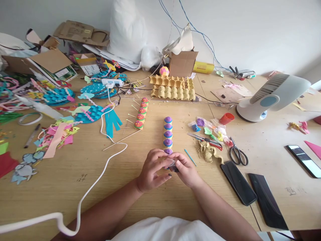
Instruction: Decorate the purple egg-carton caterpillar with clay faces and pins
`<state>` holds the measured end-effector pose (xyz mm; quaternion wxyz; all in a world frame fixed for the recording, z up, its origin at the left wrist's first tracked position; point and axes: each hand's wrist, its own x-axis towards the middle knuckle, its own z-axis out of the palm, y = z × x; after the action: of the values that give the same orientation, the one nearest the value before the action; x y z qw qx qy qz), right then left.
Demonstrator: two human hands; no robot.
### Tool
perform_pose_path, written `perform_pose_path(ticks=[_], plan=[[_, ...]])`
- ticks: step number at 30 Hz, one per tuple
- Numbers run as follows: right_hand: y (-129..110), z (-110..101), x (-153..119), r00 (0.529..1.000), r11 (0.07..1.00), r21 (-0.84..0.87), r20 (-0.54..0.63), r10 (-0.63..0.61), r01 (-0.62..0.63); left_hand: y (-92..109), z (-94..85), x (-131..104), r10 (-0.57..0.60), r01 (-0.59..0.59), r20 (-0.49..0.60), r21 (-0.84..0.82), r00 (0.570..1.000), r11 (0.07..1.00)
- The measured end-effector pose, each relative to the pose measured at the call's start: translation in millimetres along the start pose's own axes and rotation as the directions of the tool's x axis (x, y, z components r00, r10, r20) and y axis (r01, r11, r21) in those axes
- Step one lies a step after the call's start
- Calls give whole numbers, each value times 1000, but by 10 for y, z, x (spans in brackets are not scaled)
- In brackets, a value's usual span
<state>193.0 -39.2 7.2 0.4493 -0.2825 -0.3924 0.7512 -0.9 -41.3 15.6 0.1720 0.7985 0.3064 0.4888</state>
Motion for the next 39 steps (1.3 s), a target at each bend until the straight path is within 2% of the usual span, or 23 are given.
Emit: perform_pose_path(ticks=[6,12,20,22,24,26,28,30,31,33,34,35,37,39], plan=[[11,-4,12,999,1000,25,-30,-15,16,-32,20,-30,19,-19,-10,-29,1000,999],[-106,13,20,997,993,120,-74,-1,10,-80,9,-87,-97,88,-84,-109,992,990],[-87,-35,76,957,998,-23,-283,-68,64,-130,44,-92,-164,151,-89,-139,982,979],[-108,-61,70,945,991,-100,-309,-112,84,-124,41,-84,-165,153,-86,-138,982,979],[-163,-97,58,935,962,-250,-304,-185,109,-113,38,-75,-162,151,-81,-135,983,979],[-247,-157,55,909,863,-487,-286,-302,133,-104,41,-68,-163,152,-77,-136,984,979],[-334,-256,76,834,639,-757,-262,-486,135,-102,52,-62,-175,163,-84,-131,981,978],[-397,-399,120,782,393,-918,-203,-590,58,-111,69,-58,-205,192,-113,-116,972,974],[-415,-481,146,780,331,-943,-195,-595,17,-119,78,-58,-225,211,-134,-110,965,971],[-430,-641,194,813,258,-965,-192,-549,-53,-138,96,-59,-259,244,-171,-104,951,964],[-431,-707,211,815,206,-974,-195,-545,-95,-147,103,-60,-273,256,-184,-107,944,961],[-430,-755,220,803,131,-981,-192,-564,-143,-154,109,-61,-290,272,-191,-114,938,956],[-428,-777,216,743,-3,-977,-160,-650,-213,-164,120,-64,-337,312,-193,-149,921,938],[-417,-695,184,699,-82,-986,-46,-714,-148,-169,129,-65,-406,366,-182,-217,896,905]])
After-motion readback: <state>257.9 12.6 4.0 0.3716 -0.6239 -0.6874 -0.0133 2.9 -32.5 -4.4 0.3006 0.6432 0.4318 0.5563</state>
